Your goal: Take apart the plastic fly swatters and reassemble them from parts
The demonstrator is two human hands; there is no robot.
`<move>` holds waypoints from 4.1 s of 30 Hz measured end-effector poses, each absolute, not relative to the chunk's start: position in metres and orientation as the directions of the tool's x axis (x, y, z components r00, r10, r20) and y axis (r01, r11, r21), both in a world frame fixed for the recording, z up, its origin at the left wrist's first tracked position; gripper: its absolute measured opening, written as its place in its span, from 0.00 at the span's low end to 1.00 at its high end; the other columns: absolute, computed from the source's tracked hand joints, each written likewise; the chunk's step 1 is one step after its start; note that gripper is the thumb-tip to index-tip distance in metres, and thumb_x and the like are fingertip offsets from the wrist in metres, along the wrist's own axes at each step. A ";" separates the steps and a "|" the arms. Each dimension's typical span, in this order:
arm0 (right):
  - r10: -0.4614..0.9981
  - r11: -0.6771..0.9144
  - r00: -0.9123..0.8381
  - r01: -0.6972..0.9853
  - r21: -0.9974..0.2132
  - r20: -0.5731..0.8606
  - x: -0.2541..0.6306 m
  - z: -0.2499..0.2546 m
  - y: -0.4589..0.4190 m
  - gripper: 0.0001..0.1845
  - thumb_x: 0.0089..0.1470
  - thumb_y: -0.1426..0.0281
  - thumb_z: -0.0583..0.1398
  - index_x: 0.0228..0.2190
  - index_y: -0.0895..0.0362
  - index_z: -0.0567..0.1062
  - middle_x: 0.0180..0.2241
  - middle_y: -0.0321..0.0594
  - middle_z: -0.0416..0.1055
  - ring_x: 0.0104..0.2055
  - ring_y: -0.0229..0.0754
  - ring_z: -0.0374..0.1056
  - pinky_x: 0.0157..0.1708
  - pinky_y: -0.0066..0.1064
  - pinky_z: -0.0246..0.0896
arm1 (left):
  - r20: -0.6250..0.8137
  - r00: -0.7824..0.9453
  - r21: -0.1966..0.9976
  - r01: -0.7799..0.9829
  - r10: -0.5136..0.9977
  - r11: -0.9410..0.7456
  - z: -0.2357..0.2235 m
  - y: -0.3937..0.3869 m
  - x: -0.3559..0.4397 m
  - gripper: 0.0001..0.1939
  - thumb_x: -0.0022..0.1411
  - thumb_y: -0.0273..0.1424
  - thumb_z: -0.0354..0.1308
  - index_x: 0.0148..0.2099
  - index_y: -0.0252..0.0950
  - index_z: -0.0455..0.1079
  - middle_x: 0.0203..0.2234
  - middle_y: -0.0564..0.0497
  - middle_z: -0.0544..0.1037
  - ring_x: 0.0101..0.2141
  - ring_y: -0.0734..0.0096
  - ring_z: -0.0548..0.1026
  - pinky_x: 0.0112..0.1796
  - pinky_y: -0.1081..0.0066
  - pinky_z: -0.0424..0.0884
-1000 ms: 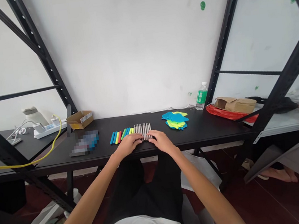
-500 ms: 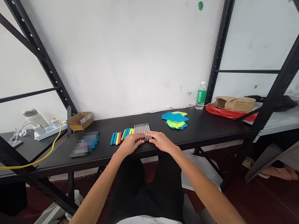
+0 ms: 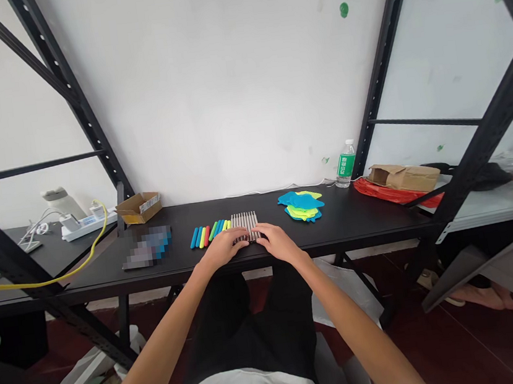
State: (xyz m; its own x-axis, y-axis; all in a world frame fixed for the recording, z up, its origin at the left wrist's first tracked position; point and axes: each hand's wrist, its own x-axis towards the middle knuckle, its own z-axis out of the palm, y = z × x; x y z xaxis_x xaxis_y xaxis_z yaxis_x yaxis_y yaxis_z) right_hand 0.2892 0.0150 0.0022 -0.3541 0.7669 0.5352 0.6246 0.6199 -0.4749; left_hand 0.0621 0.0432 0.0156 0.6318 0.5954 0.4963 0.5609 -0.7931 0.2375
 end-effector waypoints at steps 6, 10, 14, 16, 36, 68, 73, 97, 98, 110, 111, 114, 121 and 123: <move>0.756 0.632 -0.360 0.617 -0.469 0.546 0.289 0.002 0.015 0.20 0.61 0.72 0.57 0.54 0.50 0.75 0.57 0.44 0.71 0.59 0.50 0.67 0.61 0.46 0.60 | 0.487 0.636 0.230 0.567 0.598 -0.791 0.015 0.044 0.062 0.15 0.70 0.37 0.52 0.52 0.41 0.76 0.49 0.49 0.80 0.50 0.58 0.76 0.51 0.63 0.70; 0.757 0.631 -0.358 0.617 -0.470 0.547 0.289 0.002 0.015 0.21 0.61 0.72 0.58 0.54 0.50 0.75 0.57 0.44 0.71 0.59 0.49 0.67 0.61 0.46 0.59 | 0.494 0.623 0.209 0.593 0.607 -0.778 0.016 0.043 0.063 0.15 0.70 0.38 0.52 0.52 0.42 0.75 0.50 0.49 0.79 0.52 0.58 0.75 0.52 0.62 0.70; 0.752 0.636 -0.356 0.614 -0.467 0.555 0.289 0.003 0.013 0.20 0.61 0.72 0.58 0.54 0.51 0.74 0.57 0.44 0.71 0.59 0.48 0.67 0.61 0.44 0.60 | 0.568 0.584 0.149 0.621 0.581 -0.770 0.013 0.032 0.058 0.17 0.70 0.38 0.51 0.54 0.40 0.74 0.53 0.46 0.77 0.55 0.57 0.73 0.55 0.59 0.68; 0.752 0.635 -0.355 0.617 -0.464 0.556 0.289 0.004 0.012 0.20 0.61 0.72 0.57 0.54 0.52 0.75 0.57 0.44 0.71 0.59 0.49 0.67 0.61 0.44 0.60 | 0.620 0.556 0.112 0.636 0.554 -0.763 0.009 0.024 0.050 0.17 0.71 0.38 0.50 0.55 0.39 0.74 0.54 0.45 0.77 0.56 0.56 0.71 0.57 0.57 0.66; 0.770 0.611 -0.336 0.634 -0.475 0.543 0.288 0.004 0.012 0.18 0.61 0.72 0.58 0.52 0.52 0.76 0.56 0.44 0.72 0.58 0.50 0.68 0.60 0.46 0.60 | 0.580 0.129 0.250 0.912 0.805 -0.326 0.013 0.028 -0.052 0.18 0.66 0.35 0.48 0.49 0.39 0.77 0.52 0.46 0.78 0.52 0.53 0.74 0.52 0.59 0.71; 0.770 0.613 -0.340 0.632 -0.475 0.541 0.287 0.003 0.013 0.19 0.61 0.72 0.58 0.52 0.51 0.76 0.55 0.45 0.73 0.58 0.50 0.68 0.59 0.46 0.61 | 0.259 0.587 0.193 0.746 0.767 -0.637 0.017 0.092 -0.029 0.38 0.65 0.58 0.44 0.71 0.47 0.56 0.70 0.47 0.54 0.69 0.47 0.49 0.64 0.45 0.48; 0.771 0.611 -0.339 0.631 -0.478 0.539 0.288 0.003 0.012 0.19 0.61 0.73 0.58 0.52 0.51 0.76 0.55 0.44 0.73 0.58 0.50 0.68 0.60 0.46 0.61 | 0.273 0.574 0.213 0.747 0.772 -0.630 0.019 0.094 -0.026 0.34 0.65 0.57 0.46 0.67 0.47 0.63 0.68 0.48 0.59 0.68 0.47 0.53 0.64 0.46 0.51; 0.769 0.617 -0.344 0.620 -0.485 0.539 0.288 0.002 0.012 0.20 0.61 0.73 0.57 0.53 0.49 0.75 0.56 0.40 0.73 0.58 0.49 0.69 0.60 0.45 0.61 | 0.270 0.652 0.183 0.688 0.709 -0.702 0.021 0.097 -0.019 0.37 0.64 0.58 0.48 0.68 0.46 0.62 0.67 0.48 0.61 0.67 0.49 0.55 0.64 0.48 0.52; 0.769 0.617 -0.343 0.620 -0.485 0.540 0.288 0.002 0.012 0.20 0.61 0.73 0.57 0.53 0.49 0.75 0.56 0.40 0.73 0.58 0.49 0.69 0.60 0.45 0.61 | 0.273 0.649 0.189 0.688 0.710 -0.701 0.020 0.098 -0.019 0.36 0.63 0.58 0.49 0.66 0.46 0.65 0.65 0.48 0.64 0.67 0.49 0.57 0.63 0.49 0.54; 0.771 0.614 -0.337 0.620 -0.489 0.541 0.288 0.004 0.011 0.20 0.61 0.73 0.58 0.53 0.49 0.76 0.55 0.42 0.73 0.58 0.50 0.69 0.60 0.45 0.61 | 0.340 0.633 0.251 0.651 0.695 -0.716 0.023 0.091 -0.011 0.31 0.63 0.56 0.52 0.60 0.44 0.72 0.59 0.50 0.73 0.62 0.53 0.66 0.60 0.59 0.63; 0.771 0.614 -0.335 0.619 -0.490 0.542 0.288 0.004 0.011 0.20 0.61 0.73 0.58 0.53 0.49 0.76 0.55 0.42 0.73 0.58 0.50 0.69 0.60 0.45 0.61 | 0.340 0.622 0.267 0.655 0.705 -0.707 0.023 0.091 -0.010 0.30 0.63 0.55 0.53 0.59 0.44 0.73 0.58 0.50 0.74 0.61 0.53 0.67 0.59 0.60 0.64; 0.769 0.616 -0.335 0.617 -0.490 0.545 0.288 0.004 0.011 0.20 0.61 0.73 0.58 0.53 0.49 0.76 0.55 0.41 0.74 0.57 0.49 0.69 0.59 0.45 0.62 | 0.359 0.597 0.278 0.665 0.717 -0.693 0.024 0.088 -0.008 0.29 0.63 0.54 0.54 0.59 0.45 0.74 0.56 0.51 0.76 0.60 0.54 0.69 0.58 0.60 0.65; 0.767 0.615 -0.338 0.627 -0.478 0.545 0.288 0.004 0.011 0.20 0.61 0.73 0.58 0.53 0.49 0.76 0.55 0.41 0.74 0.57 0.50 0.69 0.59 0.45 0.62 | 0.400 0.669 0.169 0.617 0.626 -0.768 0.025 0.087 -0.008 0.28 0.64 0.55 0.53 0.60 0.50 0.72 0.60 0.55 0.71 0.62 0.56 0.67 0.58 0.61 0.66; 0.768 0.615 -0.340 0.625 -0.480 0.542 0.288 0.004 0.011 0.20 0.61 0.73 0.58 0.53 0.49 0.76 0.55 0.41 0.74 0.57 0.50 0.69 0.59 0.45 0.62 | 0.391 0.677 0.171 0.613 0.624 -0.772 0.024 0.089 -0.008 0.25 0.65 0.54 0.52 0.57 0.51 0.75 0.58 0.55 0.74 0.61 0.57 0.68 0.56 0.62 0.68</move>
